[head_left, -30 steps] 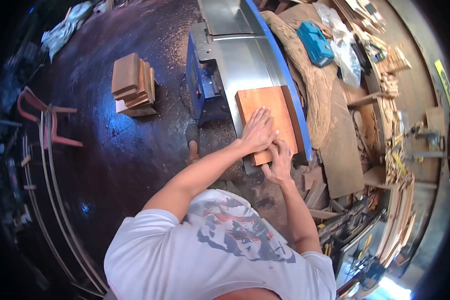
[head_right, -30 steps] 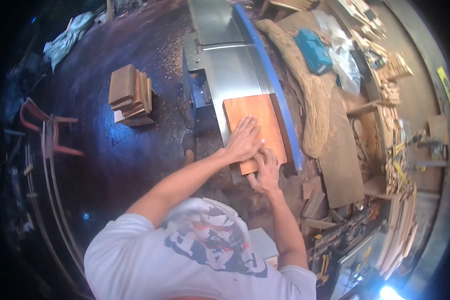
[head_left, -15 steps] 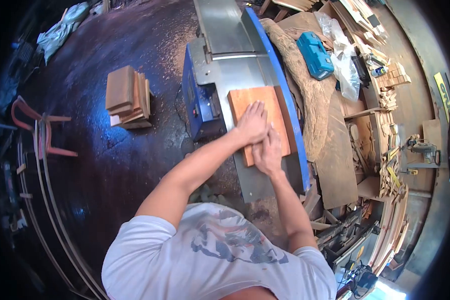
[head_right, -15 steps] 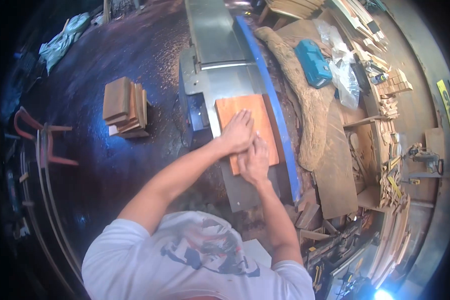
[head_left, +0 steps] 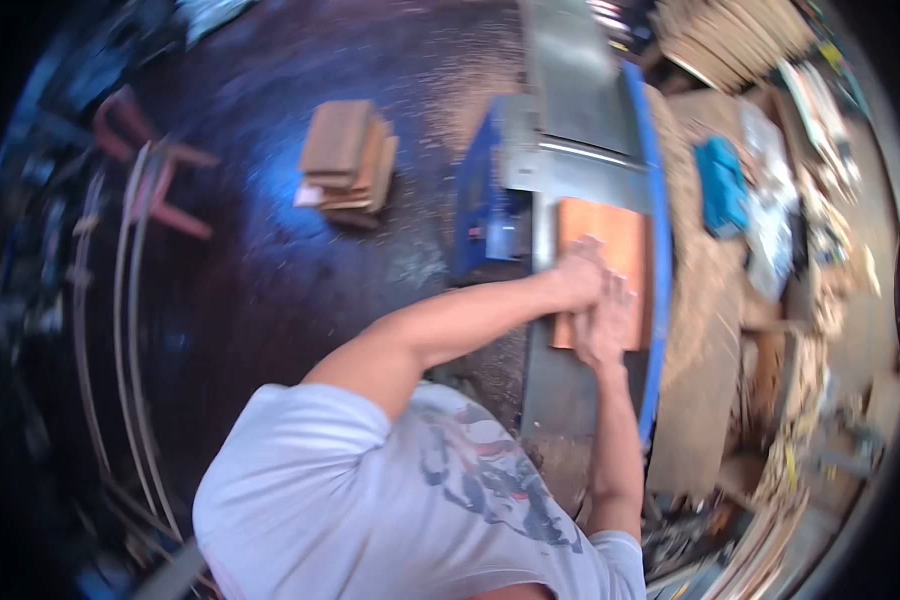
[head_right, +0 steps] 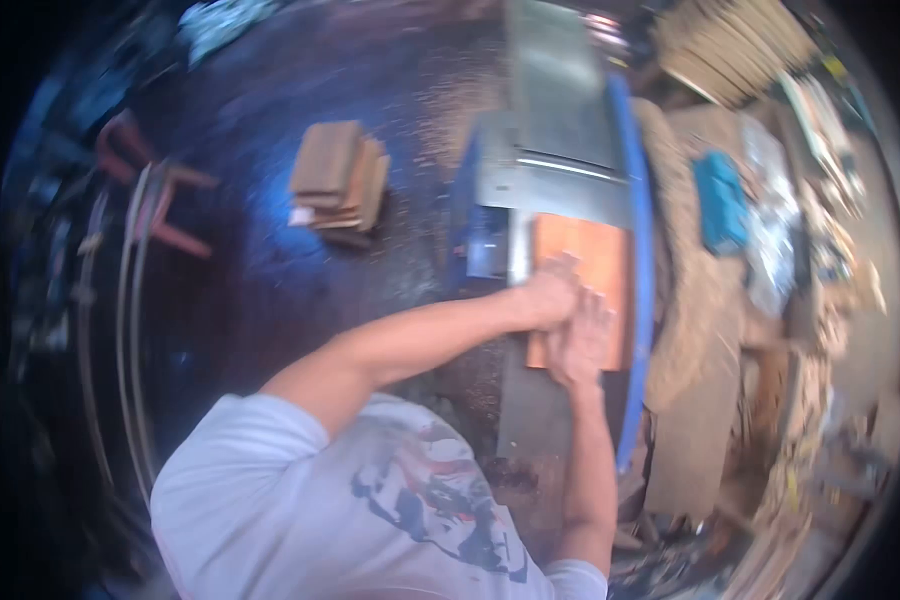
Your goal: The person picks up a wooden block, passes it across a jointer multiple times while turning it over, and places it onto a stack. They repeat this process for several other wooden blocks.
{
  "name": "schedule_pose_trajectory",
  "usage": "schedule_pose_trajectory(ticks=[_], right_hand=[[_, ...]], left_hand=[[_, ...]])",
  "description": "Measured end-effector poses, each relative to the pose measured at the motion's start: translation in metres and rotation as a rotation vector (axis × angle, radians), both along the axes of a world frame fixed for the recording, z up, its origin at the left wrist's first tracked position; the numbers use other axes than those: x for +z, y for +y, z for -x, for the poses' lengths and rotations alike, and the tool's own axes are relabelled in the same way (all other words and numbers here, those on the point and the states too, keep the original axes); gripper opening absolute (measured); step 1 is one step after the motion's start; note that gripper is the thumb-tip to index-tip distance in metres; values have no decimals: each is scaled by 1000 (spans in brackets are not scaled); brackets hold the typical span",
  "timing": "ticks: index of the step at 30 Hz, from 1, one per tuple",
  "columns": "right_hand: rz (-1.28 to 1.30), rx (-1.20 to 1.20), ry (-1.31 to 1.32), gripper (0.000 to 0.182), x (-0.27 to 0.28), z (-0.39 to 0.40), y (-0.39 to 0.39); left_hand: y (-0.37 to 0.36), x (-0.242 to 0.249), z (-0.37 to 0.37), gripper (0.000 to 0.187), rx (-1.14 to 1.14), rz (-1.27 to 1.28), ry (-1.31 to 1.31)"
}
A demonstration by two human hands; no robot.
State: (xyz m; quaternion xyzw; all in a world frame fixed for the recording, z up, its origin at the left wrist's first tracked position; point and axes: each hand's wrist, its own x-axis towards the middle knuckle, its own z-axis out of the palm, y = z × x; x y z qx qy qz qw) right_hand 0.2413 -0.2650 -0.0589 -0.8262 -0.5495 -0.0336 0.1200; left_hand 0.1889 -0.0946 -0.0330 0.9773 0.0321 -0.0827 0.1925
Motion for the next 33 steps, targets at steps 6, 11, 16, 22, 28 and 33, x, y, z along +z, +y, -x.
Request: schedule_pose_trajectory(ticks=[6,11,16,22,28,33], right_hand=[[2,69,116,69,9,-13,11],[-31,105,109,71,2,-25,30],[-70,92,104,76,-6,-38,45],[-60,85,141,76,2,-53,80],[-24,106,123,79,-2,-68,106],[-37,103,117,75,1,-75,117]], left_hand=[[3,18,3,88,129,111,116],[11,13,-12,88,171,22,124],[22,-3,-26,86,195,-55,82],[56,-10,-39,84,222,-1,-36],[79,-6,-49,82,233,-57,-19],[91,-1,-59,83,231,-61,18]])
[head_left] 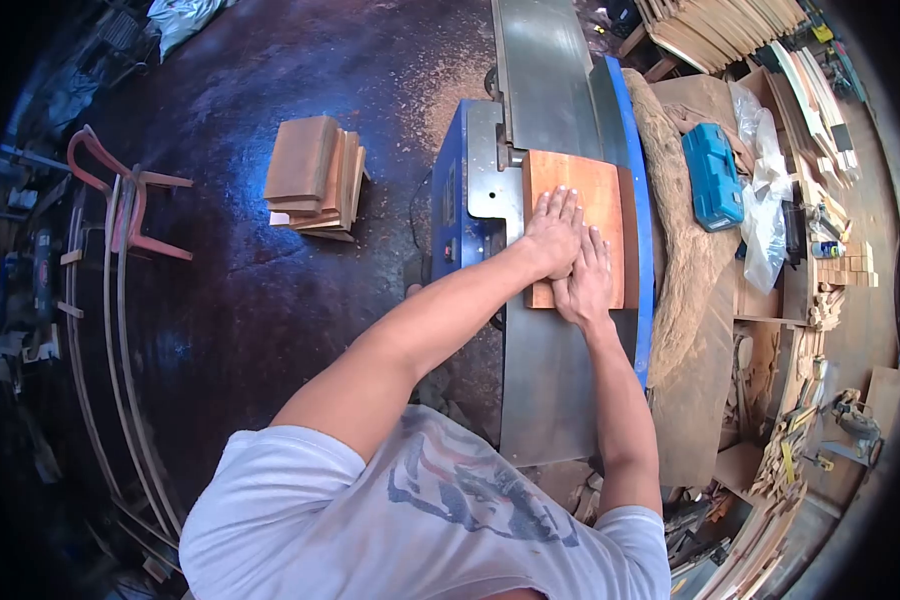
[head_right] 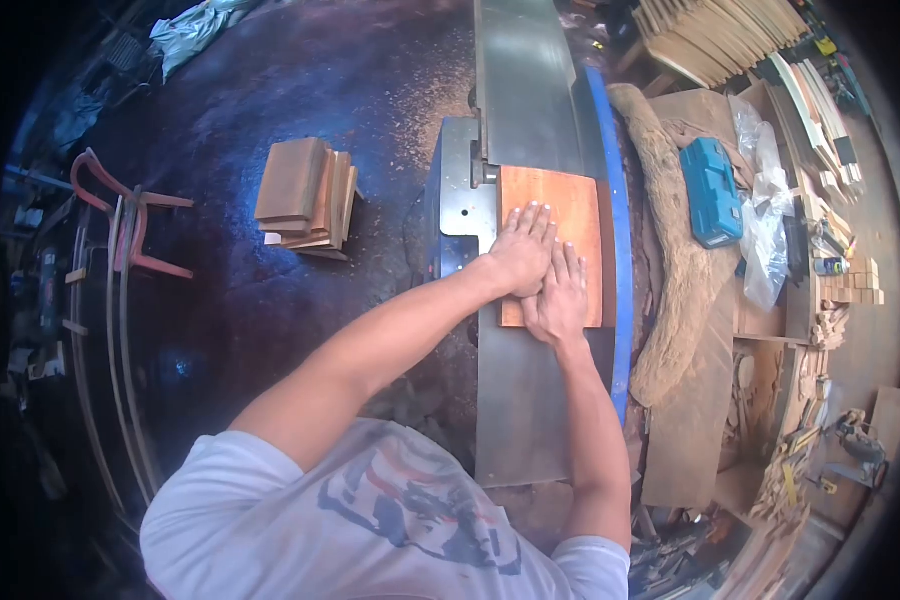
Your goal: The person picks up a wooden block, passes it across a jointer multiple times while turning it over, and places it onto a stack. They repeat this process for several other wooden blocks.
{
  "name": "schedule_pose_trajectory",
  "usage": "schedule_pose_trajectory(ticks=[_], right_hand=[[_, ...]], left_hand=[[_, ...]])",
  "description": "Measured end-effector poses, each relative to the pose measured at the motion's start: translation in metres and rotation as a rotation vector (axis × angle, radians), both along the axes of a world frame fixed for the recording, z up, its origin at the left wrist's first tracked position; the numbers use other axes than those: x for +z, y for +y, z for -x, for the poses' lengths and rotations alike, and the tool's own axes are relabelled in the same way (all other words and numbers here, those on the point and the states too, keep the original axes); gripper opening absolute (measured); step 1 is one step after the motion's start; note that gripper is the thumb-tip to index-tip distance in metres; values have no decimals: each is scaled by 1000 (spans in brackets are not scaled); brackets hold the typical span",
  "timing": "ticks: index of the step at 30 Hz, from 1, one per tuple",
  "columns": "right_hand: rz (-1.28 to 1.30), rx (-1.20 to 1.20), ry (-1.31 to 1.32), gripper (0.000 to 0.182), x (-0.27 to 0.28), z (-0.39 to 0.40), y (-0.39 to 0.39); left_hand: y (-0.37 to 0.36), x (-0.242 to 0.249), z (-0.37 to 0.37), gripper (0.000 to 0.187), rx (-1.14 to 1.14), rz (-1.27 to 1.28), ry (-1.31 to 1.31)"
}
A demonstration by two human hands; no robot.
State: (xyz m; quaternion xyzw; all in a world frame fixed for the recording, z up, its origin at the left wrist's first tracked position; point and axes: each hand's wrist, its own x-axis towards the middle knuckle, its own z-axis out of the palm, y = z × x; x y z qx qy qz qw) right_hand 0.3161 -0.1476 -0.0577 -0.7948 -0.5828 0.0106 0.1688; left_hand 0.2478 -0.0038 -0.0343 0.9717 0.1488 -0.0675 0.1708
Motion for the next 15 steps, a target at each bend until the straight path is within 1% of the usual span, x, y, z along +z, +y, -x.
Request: schedule_pose_trajectory(ticks=[2,4,15], right_hand=[[-3,0,-6,75,0,-1,2],[-1,-3,-7,74,1,0,3],[5,-5,-21,74,-1,-7,14]], left_hand=[[2,-4,-3,84,14,11,-12],[3,1,-2,85,7,13,2],[15,-1,-11,84,18,14,-15]])
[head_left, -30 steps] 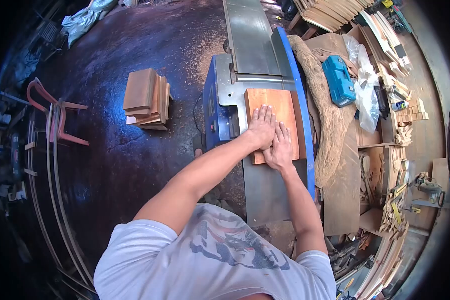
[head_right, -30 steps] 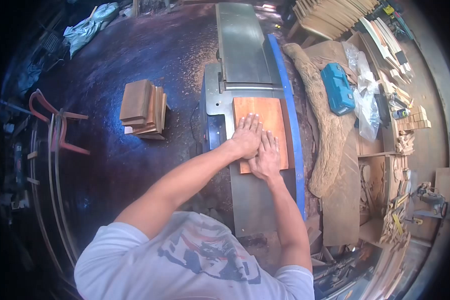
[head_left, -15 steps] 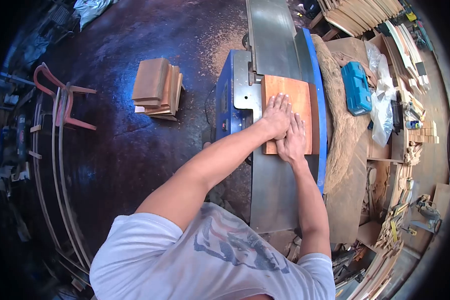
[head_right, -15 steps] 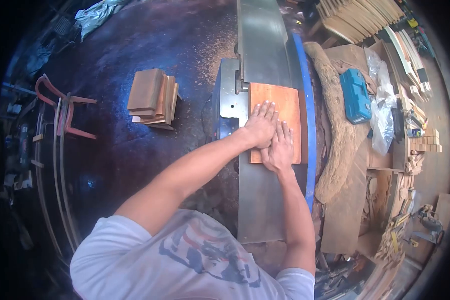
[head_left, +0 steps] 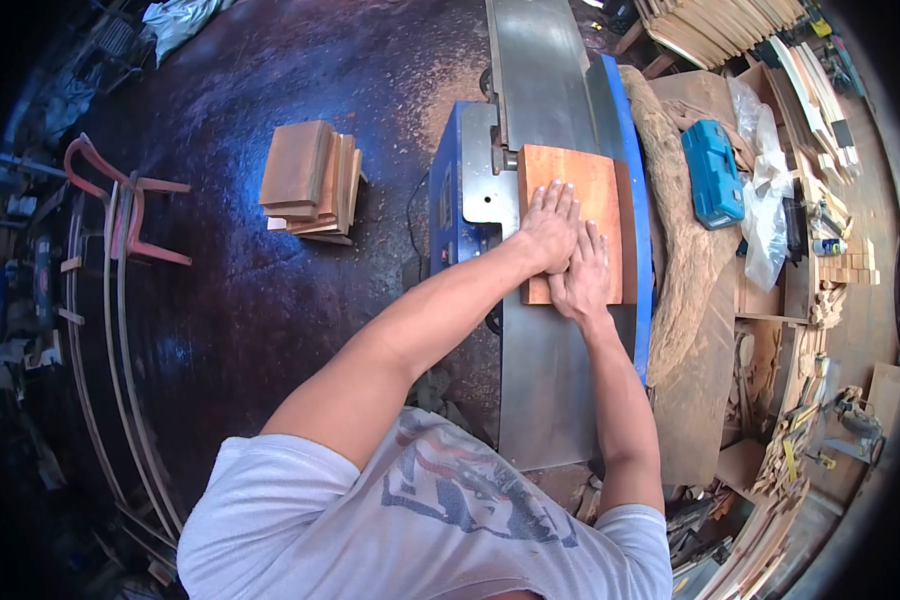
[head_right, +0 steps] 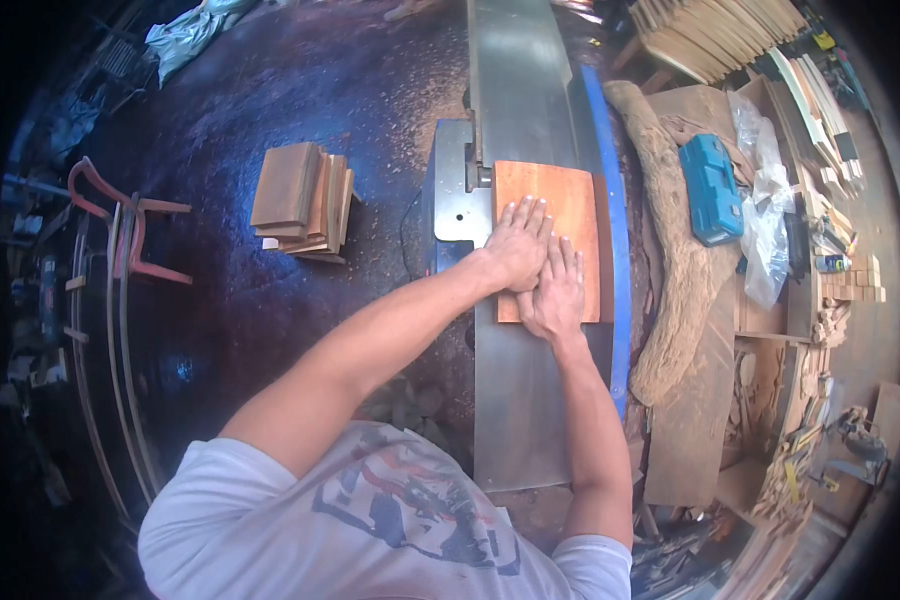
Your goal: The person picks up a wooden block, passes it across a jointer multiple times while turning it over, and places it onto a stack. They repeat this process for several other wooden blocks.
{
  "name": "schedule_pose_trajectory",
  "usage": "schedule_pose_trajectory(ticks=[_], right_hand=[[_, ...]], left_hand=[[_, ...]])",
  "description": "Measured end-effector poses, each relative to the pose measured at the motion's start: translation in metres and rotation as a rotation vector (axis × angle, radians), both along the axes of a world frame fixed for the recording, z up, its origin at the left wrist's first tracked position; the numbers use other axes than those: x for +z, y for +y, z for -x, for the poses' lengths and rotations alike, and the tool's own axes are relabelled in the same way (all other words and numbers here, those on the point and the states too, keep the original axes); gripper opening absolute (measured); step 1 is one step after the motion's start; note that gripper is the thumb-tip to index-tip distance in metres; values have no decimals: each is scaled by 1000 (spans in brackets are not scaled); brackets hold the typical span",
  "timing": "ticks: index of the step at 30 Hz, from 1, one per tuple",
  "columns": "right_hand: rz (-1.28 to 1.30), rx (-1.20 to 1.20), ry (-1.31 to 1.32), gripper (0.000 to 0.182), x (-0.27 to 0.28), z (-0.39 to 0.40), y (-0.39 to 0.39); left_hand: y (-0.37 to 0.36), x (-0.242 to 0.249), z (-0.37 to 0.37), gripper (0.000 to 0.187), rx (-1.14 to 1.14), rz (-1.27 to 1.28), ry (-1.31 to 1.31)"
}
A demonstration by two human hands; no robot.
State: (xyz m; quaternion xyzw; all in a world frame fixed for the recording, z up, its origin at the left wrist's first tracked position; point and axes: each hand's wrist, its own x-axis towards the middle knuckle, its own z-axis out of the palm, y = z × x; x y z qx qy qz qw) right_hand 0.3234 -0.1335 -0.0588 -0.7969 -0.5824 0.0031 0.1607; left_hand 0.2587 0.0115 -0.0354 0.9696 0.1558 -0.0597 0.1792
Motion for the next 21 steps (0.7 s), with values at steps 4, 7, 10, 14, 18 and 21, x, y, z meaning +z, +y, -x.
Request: schedule_pose_trajectory(ticks=[4,7,10,14,18,21], right_hand=[[-6,-7,12,73,0,-3,7],[-2,-9,8,72,-1,-7,12],[-6,-12,3,71,-5,-10,17],[-4,-26,13,71,-2,-14,28],[-10,-29,14,70,0,-18,37],[-32,-37,14,70,2,-21,47]], left_hand=[[6,-3,-5,83,-5,-31,14],[11,1,-8,82,-10,-27,37],[17,0,-11,82,-5,-27,34],[24,-1,-18,82,2,-37,52],[34,4,-23,81,0,-47,81],[42,6,-28,81,5,-35,83]])
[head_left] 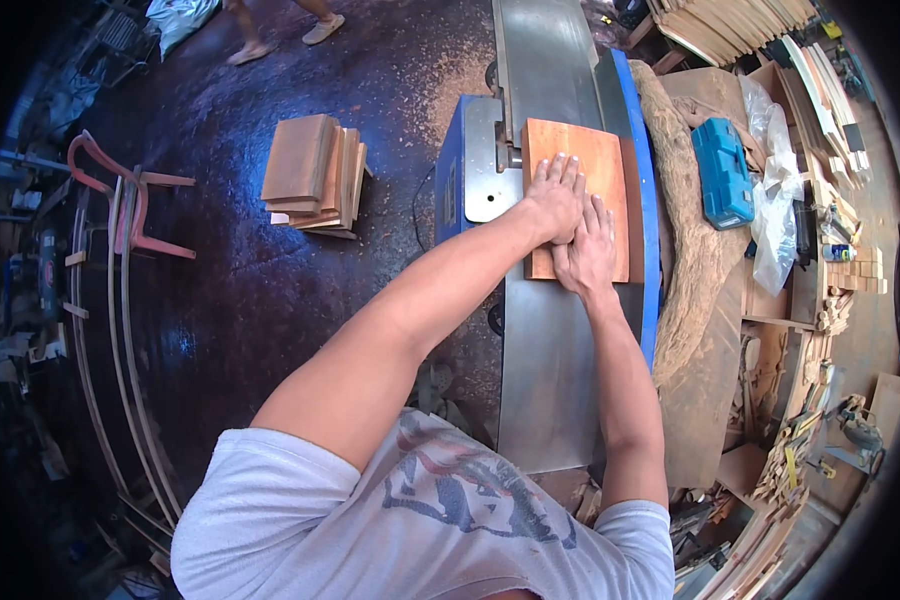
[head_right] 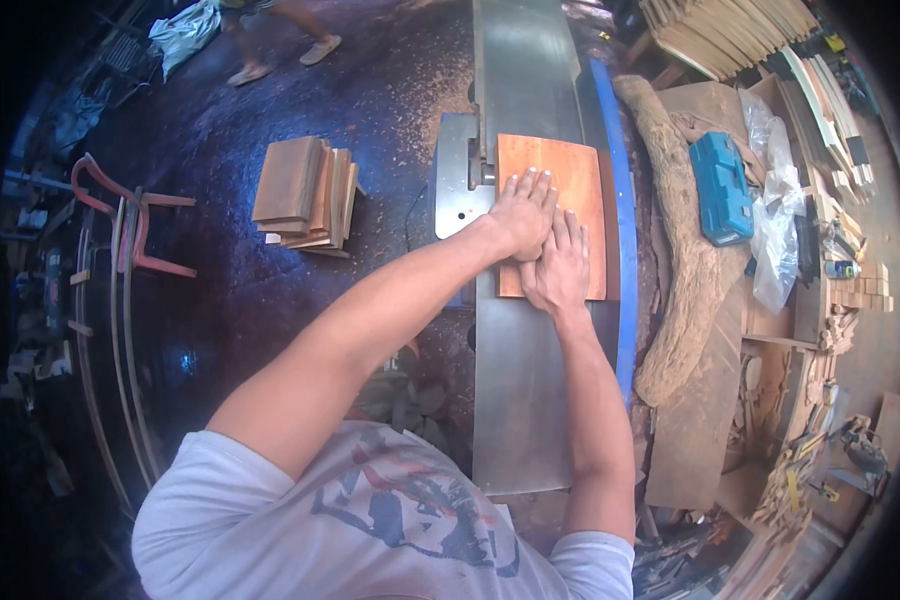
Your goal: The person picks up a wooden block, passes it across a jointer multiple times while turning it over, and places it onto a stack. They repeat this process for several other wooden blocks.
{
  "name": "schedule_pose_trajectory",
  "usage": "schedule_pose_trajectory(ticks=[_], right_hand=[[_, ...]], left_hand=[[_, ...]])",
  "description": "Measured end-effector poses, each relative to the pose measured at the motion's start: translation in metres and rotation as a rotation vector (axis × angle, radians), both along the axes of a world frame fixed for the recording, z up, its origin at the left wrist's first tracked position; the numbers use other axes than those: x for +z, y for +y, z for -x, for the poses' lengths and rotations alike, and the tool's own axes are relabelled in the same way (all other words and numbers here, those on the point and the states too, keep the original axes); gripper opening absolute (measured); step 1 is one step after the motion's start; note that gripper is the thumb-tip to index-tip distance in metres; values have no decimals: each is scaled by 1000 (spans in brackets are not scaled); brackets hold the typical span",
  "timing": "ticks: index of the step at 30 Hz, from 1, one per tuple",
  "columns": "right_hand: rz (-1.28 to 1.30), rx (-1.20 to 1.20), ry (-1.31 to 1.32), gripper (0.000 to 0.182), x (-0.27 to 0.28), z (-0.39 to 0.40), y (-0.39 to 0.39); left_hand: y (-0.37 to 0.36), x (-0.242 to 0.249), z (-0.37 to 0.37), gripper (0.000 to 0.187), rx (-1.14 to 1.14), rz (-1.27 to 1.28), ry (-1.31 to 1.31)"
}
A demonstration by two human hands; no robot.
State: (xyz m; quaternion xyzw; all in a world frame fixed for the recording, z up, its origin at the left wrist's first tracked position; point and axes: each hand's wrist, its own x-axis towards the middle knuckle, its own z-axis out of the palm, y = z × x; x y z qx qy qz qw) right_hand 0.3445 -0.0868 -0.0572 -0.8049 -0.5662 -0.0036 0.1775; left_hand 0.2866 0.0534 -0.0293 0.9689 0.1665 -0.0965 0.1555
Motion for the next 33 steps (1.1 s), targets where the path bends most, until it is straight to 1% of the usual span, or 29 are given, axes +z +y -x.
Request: schedule_pose_trajectory(ticks=[5,12,15,23,26,33], right_hand=[[-7,-7,-21,70,-6,-7,9],[-14,-18,-14,70,-2,-13,29],[-50,-15,-27,65,2,-17,41],[-48,-19,-70,67,-7,-39,74],[-33,-19,-42,71,-4,-44,87],[-31,-10,-92,71,-10,-63,115]], left_hand=[[10,-2,-7,80,9,5,4],[28,0,-16,82,6,11,30],[40,3,-21,82,5,14,30],[75,1,-41,81,-2,-12,36],[88,-4,-46,81,-2,-10,14],[118,-11,-64,79,-5,-28,-18]])
